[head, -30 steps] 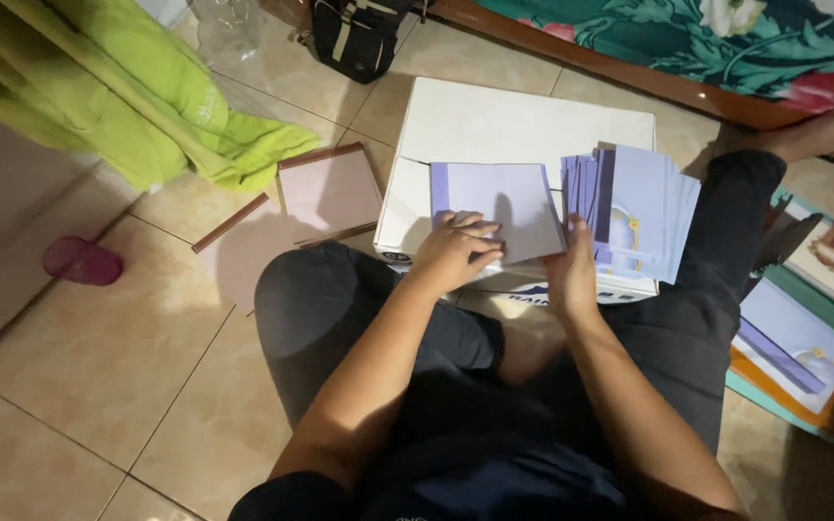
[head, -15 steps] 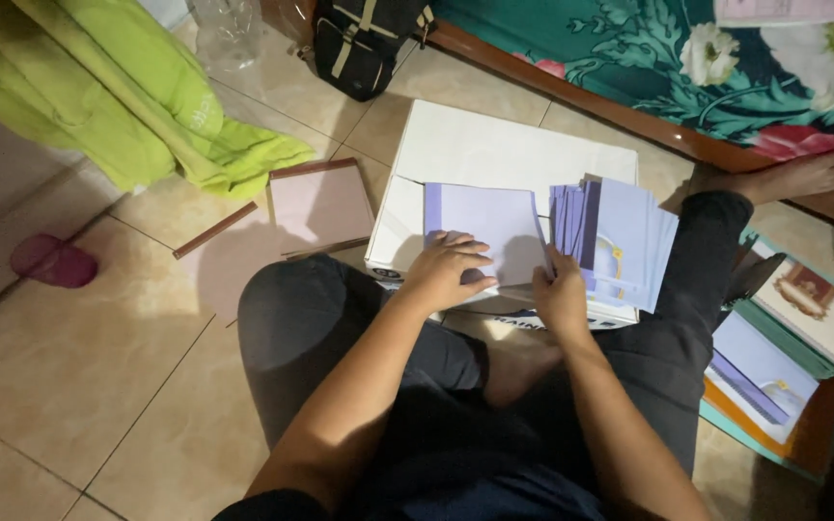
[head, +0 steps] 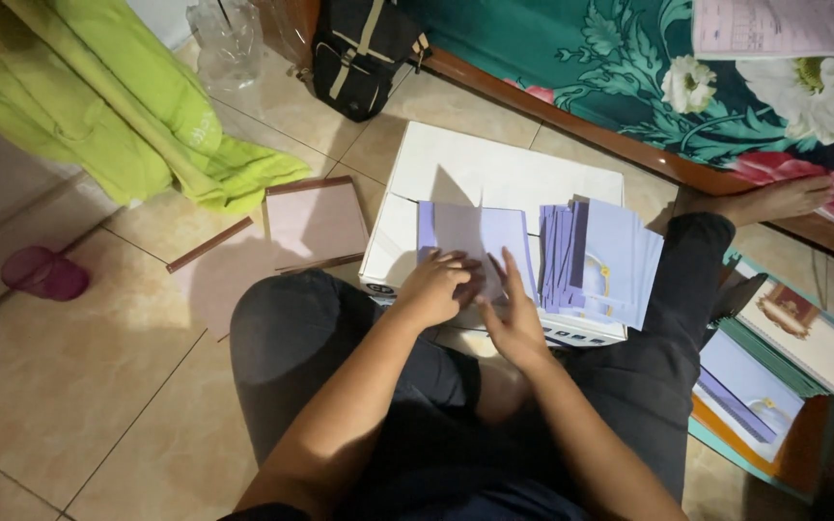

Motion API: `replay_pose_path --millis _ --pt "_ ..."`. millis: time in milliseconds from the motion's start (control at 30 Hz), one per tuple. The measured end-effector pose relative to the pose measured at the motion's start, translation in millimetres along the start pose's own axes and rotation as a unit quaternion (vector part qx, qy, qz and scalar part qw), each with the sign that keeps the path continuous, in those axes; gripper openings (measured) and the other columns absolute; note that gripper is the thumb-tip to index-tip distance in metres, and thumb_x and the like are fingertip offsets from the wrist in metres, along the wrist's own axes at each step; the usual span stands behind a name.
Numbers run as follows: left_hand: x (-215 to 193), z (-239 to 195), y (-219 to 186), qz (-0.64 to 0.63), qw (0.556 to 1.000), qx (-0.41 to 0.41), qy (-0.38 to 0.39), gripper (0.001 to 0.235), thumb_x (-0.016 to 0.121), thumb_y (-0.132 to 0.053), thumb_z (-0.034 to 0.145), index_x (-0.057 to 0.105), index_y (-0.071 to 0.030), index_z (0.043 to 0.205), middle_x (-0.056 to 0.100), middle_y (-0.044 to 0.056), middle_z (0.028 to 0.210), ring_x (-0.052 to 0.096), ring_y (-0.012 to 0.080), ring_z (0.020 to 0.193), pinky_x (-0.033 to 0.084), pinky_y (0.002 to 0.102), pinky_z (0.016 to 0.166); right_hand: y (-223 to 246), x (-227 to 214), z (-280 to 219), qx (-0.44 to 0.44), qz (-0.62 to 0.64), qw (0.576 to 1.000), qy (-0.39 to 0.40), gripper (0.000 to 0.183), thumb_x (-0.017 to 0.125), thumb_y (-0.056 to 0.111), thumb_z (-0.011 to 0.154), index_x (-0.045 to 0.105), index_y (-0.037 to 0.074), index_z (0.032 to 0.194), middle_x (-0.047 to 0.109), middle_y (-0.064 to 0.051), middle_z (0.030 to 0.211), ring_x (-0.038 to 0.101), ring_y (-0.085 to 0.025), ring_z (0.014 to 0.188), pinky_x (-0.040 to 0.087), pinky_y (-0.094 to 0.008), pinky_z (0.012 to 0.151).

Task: The person is folding paper sheets and organizing them into stacks to assemble folders on a box.

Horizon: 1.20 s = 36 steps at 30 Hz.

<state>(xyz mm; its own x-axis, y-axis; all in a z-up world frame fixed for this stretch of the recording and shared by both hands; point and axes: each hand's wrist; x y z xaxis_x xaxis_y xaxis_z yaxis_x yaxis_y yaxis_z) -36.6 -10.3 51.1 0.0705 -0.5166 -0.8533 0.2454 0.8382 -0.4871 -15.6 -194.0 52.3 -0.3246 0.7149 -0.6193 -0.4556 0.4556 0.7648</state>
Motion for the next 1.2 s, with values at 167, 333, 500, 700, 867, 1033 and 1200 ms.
replay_pose_path --millis 167,333,500,700,867,1033,1200 --pt "39.7 5.5 29.0 -0.222 0.954 -0.200 -0.027 0.049 0.043 -0.037 0.106 0.057 -0.006 0.141 0.056 0.019 0.148 0.048 0.0323 0.142 0.036 0.047 0.120 -8.6 -3.1 1.4 0.008 -0.032 0.994 0.108 0.057 0.032 0.035 0.108 0.048 0.000 0.150 0.052 -0.024 0.151 0.044 -0.040 0.143 0.036 -0.051 0.117" --pt "20.9 3.1 12.3 -0.148 0.972 -0.129 -0.130 0.065 0.048 -0.018 0.102 0.024 -0.001 0.160 0.017 0.034 0.165 0.010 0.0511 0.153 0.018 0.068 0.120 -29.3 4.6 8.7 -0.007 -0.172 0.977 0.127 0.054 0.039 0.039 0.105 0.055 0.005 0.143 0.056 -0.016 0.148 0.054 -0.035 0.133 0.044 -0.045 0.108" --pt "39.7 17.9 22.4 0.058 0.977 -0.172 0.114 0.081 0.070 -0.027 0.091 0.030 -0.015 0.161 0.017 0.016 0.171 0.006 0.0322 0.159 -0.006 0.066 0.122 -59.8 19.9 72.9 -0.012 -0.303 0.939 0.163 0.053 0.036 0.039 0.107 0.058 0.007 0.144 0.053 -0.014 0.154 0.048 -0.030 0.144 0.043 -0.045 0.115" --pt "23.2 20.4 6.6 0.056 0.961 -0.208 0.175 0.061 0.030 -0.018 0.102 0.021 -0.008 0.162 0.011 0.009 0.173 0.003 0.0249 0.160 -0.006 0.059 0.125 -86.4 27.5 134.7 0.005 -0.336 0.909 0.246 0.071 0.025 0.044 0.107 0.012 0.007 0.166 0.011 -0.017 0.172 0.007 -0.031 0.160 0.007 -0.043 0.130" --pt "24.1 20.5 8.4 0.053 0.955 -0.228 0.183 0.064 0.030 -0.018 0.100 0.017 -0.007 0.162 0.010 0.007 0.173 0.003 0.0247 0.159 -0.007 0.059 0.125 -49.5 8.4 62.5 -0.042 -0.341 0.895 0.283 0.064 0.023 0.035 0.109 0.017 0.002 0.163 0.018 -0.022 0.169 0.018 -0.034 0.157 0.013 -0.044 0.129" --pt "30.5 22.1 -0.4 0.058 0.962 -0.233 0.133 0.062 0.038 -0.007 0.096 0.029 -0.004 0.157 0.019 0.011 0.169 0.008 0.0288 0.158 -0.006 0.062 0.124 10.0 -21.9 -14.0 -0.035 -0.350 0.907 0.233 0.053 0.043 0.031 0.103 0.042 0.008 0.151 0.046 -0.016 0.153 0.043 -0.030 0.144 0.036 -0.041 0.119" --pt "15.2 5.3 -21.1 0.113 0.993 -0.020 0.035 0.036 0.048 -0.019 0.099 0.069 -0.019 0.129 0.049 0.013 0.157 0.031 0.0333 0.154 0.014 0.059 0.122 -73.6 -29.3 2.5 0.041 -0.324 0.932 0.155 0.028 0.062 0.034 0.089 0.073 0.022 0.112 0.074 -0.008 0.116 0.072 -0.034 0.107 0.060 -0.047 0.090"
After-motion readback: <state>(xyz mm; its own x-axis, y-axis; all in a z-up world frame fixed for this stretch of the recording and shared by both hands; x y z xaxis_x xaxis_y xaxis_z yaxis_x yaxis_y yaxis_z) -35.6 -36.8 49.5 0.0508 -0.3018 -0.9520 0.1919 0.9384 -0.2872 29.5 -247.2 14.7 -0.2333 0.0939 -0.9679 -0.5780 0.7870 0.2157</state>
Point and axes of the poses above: each hand's wrist, its own z-axis towards the middle knuckle, its own x-axis out of the palm, y = z × x
